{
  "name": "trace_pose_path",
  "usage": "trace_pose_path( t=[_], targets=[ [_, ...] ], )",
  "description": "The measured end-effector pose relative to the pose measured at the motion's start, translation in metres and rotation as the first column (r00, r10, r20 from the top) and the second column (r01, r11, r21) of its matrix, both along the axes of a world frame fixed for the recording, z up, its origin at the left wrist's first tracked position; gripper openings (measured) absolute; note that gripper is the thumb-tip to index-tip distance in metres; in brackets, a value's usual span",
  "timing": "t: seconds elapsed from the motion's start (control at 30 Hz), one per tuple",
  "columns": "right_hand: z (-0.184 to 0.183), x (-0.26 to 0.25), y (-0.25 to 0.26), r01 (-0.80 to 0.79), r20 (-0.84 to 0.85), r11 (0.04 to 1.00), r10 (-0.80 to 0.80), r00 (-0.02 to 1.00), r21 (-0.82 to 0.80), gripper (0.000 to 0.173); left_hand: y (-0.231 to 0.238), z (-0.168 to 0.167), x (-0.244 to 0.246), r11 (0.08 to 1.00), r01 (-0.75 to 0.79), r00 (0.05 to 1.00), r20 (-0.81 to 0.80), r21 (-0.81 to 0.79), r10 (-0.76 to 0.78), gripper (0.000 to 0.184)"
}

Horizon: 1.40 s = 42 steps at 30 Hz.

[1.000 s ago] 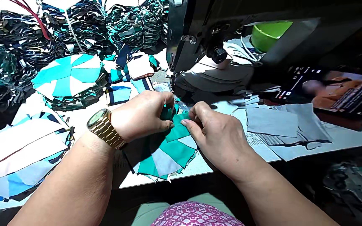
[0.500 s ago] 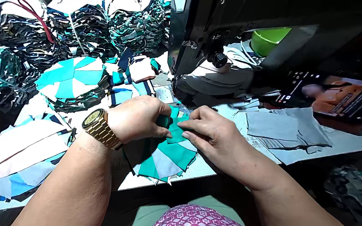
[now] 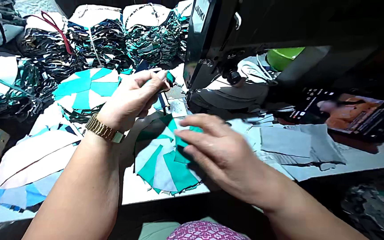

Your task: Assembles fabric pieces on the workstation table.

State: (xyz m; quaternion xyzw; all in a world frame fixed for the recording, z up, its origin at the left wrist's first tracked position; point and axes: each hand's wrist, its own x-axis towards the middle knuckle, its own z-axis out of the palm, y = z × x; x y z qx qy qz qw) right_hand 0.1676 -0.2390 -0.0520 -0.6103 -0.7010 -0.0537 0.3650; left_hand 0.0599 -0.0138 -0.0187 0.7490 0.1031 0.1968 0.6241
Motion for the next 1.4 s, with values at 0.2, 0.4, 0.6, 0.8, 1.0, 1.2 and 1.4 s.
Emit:
trace_pose_path(
  t=[0.2, 0.4, 0.6, 0.8, 1.0, 1.2, 1.4],
  targets=[
    [-0.010, -0.011, 0.028, -0.075, 0.102, 0.937, 0.116, 0.988, -0.340, 0.055, -0.008, -0.004, 0.009, 0.966, -0.086, 0.992, -0.106, -0.245, 0.062, 0.040],
    [-0.018, -0.011, 0.036, -0.045, 0.131, 0.879, 0.121, 0.984, -0.475, 0.056, -0.004, -0.009, 0.004, 0.956, -0.062, 0.998, 0.012, -0.286, 0.068, 0.054],
    [-0.005, -0.005, 0.023, -0.150, -0.050, 0.928, 0.142, 0.989, -0.341, 0.054, -0.001, -0.012, 0.003, 0.968, -0.009, 0.999, 0.041, -0.250, 0.020, 0.054],
    [0.025, 0.057, -0.055, 0.103, 0.018, 0.984, -0.102, 0.995, -0.147, 0.018, -0.007, -0.010, 0.004, 0.961, 0.049, 0.999, 0.025, -0.273, -0.044, 0.033],
    [0.009, 0.104, -0.127, 0.421, 0.025, 0.885, -0.425, 0.905, -0.199, 0.013, -0.014, -0.012, 0.007, 0.973, 0.098, 0.994, -0.017, -0.208, -0.104, 0.022],
    [-0.003, 0.085, -0.125, 0.521, 0.214, 0.829, -0.482, 0.850, -0.204, 0.024, -0.015, -0.017, 0.009, 0.985, 0.064, 0.995, -0.060, -0.159, -0.074, 0.024],
    [-0.008, 0.078, -0.116, 0.571, 0.328, 0.812, -0.510, 0.795, -0.121, 0.019, -0.013, -0.019, 0.009, 0.986, 0.045, 0.996, -0.072, -0.163, -0.057, 0.022]
  ],
)
